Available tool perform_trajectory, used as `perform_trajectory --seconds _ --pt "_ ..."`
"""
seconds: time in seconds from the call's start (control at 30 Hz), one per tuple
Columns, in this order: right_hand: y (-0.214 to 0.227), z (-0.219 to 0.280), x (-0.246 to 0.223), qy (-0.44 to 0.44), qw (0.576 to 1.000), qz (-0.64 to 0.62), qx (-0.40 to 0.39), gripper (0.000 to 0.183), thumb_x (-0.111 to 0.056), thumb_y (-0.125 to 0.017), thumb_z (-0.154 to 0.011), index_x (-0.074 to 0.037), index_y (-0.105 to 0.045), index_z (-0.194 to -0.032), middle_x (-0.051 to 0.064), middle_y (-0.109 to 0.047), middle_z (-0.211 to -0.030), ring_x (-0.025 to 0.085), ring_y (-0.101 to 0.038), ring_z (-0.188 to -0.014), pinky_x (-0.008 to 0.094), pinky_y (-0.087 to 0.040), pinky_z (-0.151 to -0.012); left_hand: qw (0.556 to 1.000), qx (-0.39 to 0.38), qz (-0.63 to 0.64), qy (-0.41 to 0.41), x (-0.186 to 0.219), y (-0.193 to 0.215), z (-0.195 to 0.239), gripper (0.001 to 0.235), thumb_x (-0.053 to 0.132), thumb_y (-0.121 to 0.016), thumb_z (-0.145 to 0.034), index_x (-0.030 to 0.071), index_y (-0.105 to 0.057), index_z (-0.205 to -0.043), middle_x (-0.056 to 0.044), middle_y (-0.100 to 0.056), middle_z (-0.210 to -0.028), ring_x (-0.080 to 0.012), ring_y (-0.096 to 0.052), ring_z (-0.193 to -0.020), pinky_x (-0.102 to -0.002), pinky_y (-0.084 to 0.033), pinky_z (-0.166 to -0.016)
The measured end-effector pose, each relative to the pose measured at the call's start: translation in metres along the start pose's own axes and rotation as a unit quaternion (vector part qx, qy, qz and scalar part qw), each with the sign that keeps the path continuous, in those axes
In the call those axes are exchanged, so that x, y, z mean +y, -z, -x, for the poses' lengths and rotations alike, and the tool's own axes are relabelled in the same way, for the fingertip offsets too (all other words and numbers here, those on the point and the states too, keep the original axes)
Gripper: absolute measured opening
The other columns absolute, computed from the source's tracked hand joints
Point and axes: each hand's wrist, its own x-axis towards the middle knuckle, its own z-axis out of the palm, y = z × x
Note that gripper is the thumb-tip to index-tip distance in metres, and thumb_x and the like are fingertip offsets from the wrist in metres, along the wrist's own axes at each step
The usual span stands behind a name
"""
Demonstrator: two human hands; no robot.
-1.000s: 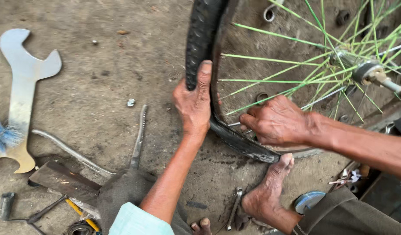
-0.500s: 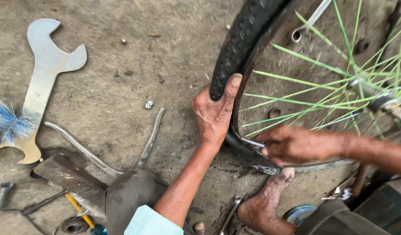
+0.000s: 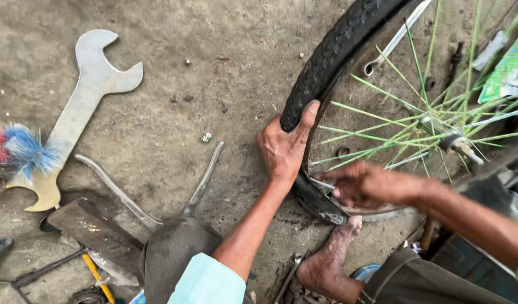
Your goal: The person removes a bicycle tire from the rim using a tire lever and their hands. They work around the circumference of the wheel, prying the tire bead over the rim edge until the tire is fully detached.
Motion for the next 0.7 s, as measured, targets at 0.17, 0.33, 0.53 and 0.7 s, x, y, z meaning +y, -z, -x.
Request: perform_trajectory --seconds 0.17,0.33,0.53,0.7 --pt "0.011 -0.010 0.000 0.014 1.000 0.004 0.001 0.057 -0.022 -0.060 -0.096 -0.015 -0.053 -0.152 0.004 -0.064 -0.061 0.007 -0.040 -0.039 0.027 -0.034 -0.036 1.000 -0.002 0.021 -0.012 -0.006 0.001 0.002 0.076 0.076 -0.063 -0.083 0.002 -0.073 -0.077 -0.013 -0.068 -0.064 -0.0284 -0.073 -0.064 -0.043 -0.055 -0.066" --pt "0.008 -0.011 0.000 0.040 0.999 -0.023 0.015 0.051 -0.018 -0.058 -0.096 -0.005 -0.059 -0.145 0.009 -0.064 -0.056 0.008 -0.037 -0.033 0.027 -0.031 -0.031 1.000 -0.001 0.002 -0.005 -0.016 0.002 0.002 0.083 0.081 -0.060 -0.079 -0.001 -0.073 -0.081 -0.021 -0.070 -0.071 -0.0401 -0.073 -0.073 -0.049 -0.055 -0.071" --pt "0.003 -0.012 0.001 0.055 0.998 -0.029 0.022 0.050 -0.015 -0.060 -0.094 -0.003 -0.061 -0.142 0.011 -0.064 -0.056 0.008 -0.034 -0.032 0.029 -0.026 -0.031 1.000 -0.001 0.018 -0.019 -0.016 0.014 0.007 0.088 0.084 -0.057 -0.076 -0.001 -0.072 -0.095 -0.023 -0.074 -0.082 -0.0420 -0.075 -0.083 -0.049 -0.055 -0.077" --pt "0.011 -0.012 0.018 0.114 0.993 -0.032 -0.029 0.046 -0.015 -0.058 -0.098 0.009 -0.065 -0.136 0.008 -0.065 -0.058 0.007 -0.037 -0.036 0.027 -0.029 -0.034 1.000 -0.005 -0.021 -0.022 -0.015 0.004 0.009 0.091 0.085 -0.056 -0.079 -0.001 -0.069 -0.106 -0.026 -0.073 -0.088 -0.0446 -0.072 -0.085 -0.051 -0.054 -0.079"
